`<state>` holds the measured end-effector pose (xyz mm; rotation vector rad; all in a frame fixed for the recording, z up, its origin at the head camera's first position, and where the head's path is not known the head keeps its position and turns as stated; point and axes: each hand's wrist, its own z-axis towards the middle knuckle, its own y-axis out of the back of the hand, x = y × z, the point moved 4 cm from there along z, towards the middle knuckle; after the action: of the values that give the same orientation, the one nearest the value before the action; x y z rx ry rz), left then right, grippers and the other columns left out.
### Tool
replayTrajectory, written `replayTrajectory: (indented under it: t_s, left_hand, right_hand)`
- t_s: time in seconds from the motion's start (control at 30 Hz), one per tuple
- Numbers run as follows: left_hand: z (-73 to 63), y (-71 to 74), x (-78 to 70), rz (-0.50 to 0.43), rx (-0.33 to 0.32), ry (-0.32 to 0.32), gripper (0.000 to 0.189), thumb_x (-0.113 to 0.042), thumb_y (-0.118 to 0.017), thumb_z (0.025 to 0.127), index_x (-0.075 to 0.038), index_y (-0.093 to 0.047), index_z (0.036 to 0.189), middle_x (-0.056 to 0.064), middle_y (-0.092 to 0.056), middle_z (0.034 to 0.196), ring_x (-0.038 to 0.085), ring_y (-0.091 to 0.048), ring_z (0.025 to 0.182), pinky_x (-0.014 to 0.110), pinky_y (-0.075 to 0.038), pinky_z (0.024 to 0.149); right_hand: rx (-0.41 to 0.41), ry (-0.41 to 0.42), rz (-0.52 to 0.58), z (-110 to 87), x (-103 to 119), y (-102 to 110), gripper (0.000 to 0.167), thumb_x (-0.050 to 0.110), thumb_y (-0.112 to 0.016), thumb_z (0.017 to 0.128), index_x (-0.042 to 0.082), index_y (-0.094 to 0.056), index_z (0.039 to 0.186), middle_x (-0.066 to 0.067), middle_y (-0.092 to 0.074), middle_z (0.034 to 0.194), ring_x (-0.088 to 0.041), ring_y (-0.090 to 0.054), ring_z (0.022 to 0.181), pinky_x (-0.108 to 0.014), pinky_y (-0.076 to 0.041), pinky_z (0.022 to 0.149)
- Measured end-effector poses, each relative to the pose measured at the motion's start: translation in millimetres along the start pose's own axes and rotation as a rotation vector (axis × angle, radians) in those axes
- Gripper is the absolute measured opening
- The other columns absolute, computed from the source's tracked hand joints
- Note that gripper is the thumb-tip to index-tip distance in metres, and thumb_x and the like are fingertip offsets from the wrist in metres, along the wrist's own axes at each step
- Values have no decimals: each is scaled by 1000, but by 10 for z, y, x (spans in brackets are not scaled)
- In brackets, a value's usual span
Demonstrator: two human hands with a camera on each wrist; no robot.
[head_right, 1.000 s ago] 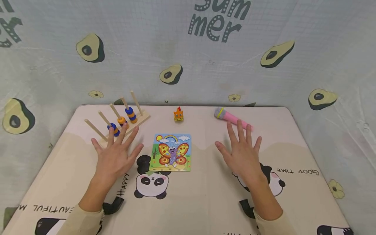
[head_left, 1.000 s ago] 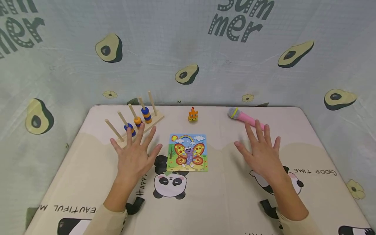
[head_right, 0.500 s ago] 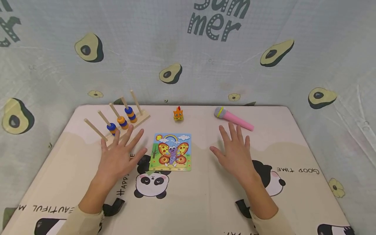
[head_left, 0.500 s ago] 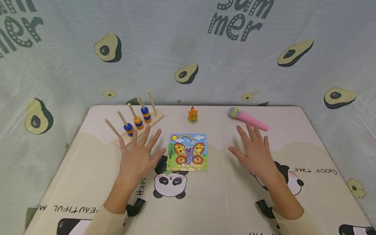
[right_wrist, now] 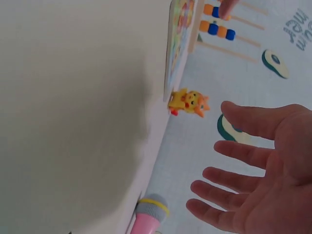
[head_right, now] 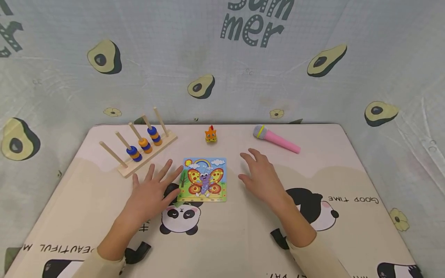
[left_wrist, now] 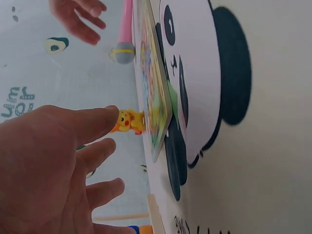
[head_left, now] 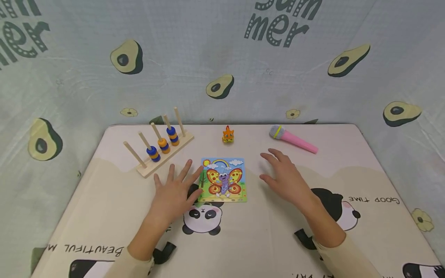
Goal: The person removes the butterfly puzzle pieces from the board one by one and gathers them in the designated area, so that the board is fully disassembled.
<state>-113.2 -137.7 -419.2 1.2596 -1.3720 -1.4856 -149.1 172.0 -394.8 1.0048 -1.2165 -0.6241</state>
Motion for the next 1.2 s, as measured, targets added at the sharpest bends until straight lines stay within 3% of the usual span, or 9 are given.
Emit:
replayTrajectory:
  t_s: [0.33, 0.5, 0.7, 1.2]
  left_hand:
    - [19, -99, -107, -38, 98, -24, 61, -47, -56, 105, -34, -38, 162, 7, -24, 174, 60, -21, 152, 91, -14, 106]
    - [10, -120, -140, -56, 136, -28, 62, -43, -60, 104, -34, -39, 162, 7, -26, 173, 61, -21, 152, 91, -14, 105]
    - [8, -172, -153, -60, 154, -43, 64, -42, -65, 102, -35, -42, 160, 7, -28, 173, 61, -24, 151, 91, -16, 105]
    - [-28, -222, -230, -61, 189, -29, 56, -45, -57, 106, -35, -44, 159, 6, -28, 173, 60, -26, 151, 91, -18, 104]
  right_hand:
    - [73, 27, 29, 223, 140, -127, 57, 21, -78, 94, 6, -58, 146, -15, -52, 152, -38, -48, 142, -56, -40, 118]
    - [114, 44, 34, 321, 200, -188, 53, 22, -77, 95, 7, -61, 143, -14, -55, 150, -36, -49, 142, -56, -41, 118]
    - [172, 68, 42, 448, 283, -245, 46, 21, -77, 95, 9, -65, 138, -12, -59, 145, -35, -53, 139, -55, -42, 117]
    - [232, 129, 39, 681, 477, -378, 42, 23, -77, 96, 8, -68, 134, -10, -64, 139, -31, -59, 132, -50, -48, 113]
